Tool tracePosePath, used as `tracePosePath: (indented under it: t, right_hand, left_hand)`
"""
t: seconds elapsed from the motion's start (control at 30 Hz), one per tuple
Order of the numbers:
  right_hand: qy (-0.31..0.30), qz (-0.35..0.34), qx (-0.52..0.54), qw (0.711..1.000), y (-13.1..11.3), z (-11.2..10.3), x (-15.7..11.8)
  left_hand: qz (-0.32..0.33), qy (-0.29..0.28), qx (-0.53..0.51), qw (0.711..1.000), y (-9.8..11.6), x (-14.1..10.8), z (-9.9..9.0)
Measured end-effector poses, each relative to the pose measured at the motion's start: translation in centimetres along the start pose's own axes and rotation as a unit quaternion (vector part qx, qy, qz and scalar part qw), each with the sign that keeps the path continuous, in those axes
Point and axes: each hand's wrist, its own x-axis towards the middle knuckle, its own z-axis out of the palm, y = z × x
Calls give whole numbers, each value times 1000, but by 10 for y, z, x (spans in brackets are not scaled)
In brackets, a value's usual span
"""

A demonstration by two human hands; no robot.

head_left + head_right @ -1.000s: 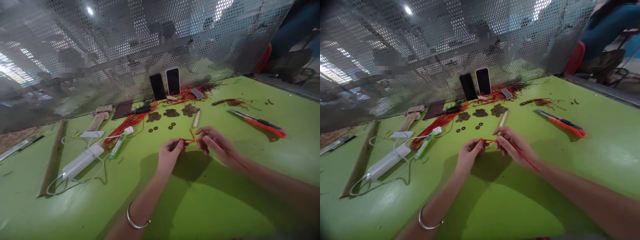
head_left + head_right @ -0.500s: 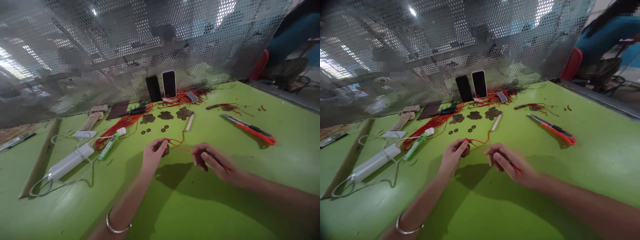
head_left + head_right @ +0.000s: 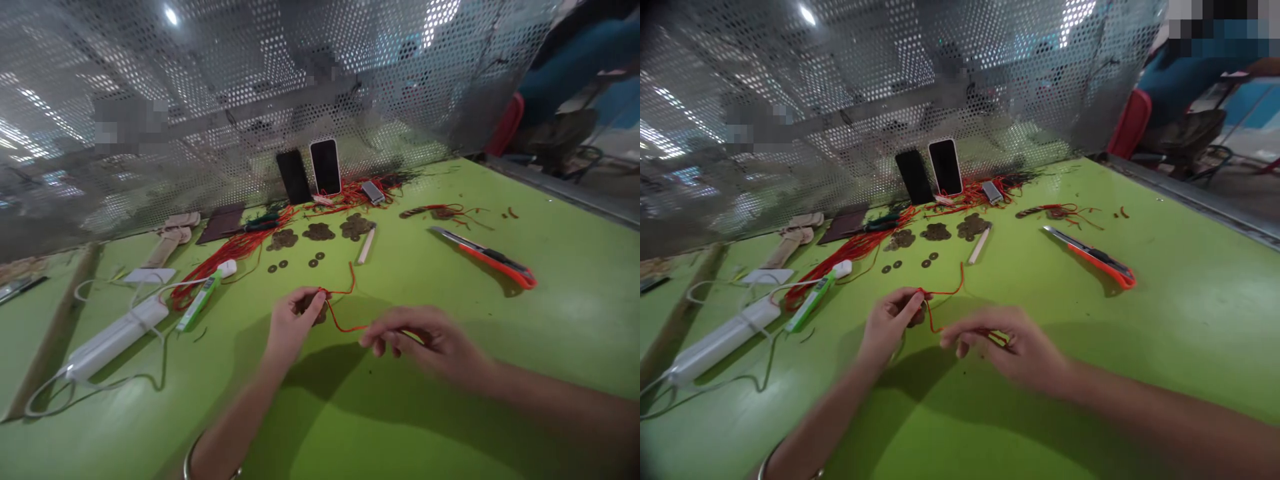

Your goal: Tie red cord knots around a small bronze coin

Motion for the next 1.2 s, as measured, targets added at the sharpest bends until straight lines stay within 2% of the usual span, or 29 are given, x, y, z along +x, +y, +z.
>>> tracePosePath:
  t: [0.2, 0.37, 0.57, 0.67, 0.83, 0.93, 1.2]
  right_hand:
    - [13, -51, -23, 998, 1, -2, -1]
    - [17, -58, -20, 998, -1, -2, -1]
    - [67, -63, 22, 996, -3, 0, -6]
    - [71, -33, 78, 994, -2, 1, -10]
    - [40, 64, 154, 985, 0, 5, -10]
    - [30, 95, 189, 977, -2, 7, -5]
    - [18, 166, 196, 966, -2, 8, -2]
  left_hand:
    - [-9, 5, 9, 1000, -2, 1, -2]
    - [-7, 17, 17, 1000, -7, 3, -4]
    - [10, 35, 80, 996, -7, 3, -5]
    - [1, 28, 89, 996, -5, 3, -6]
    - [14, 5, 74, 997, -7, 4, -4]
    - [26, -3, 82, 996, -6, 2, -1]
    - [28, -33, 102, 994, -5, -5, 4]
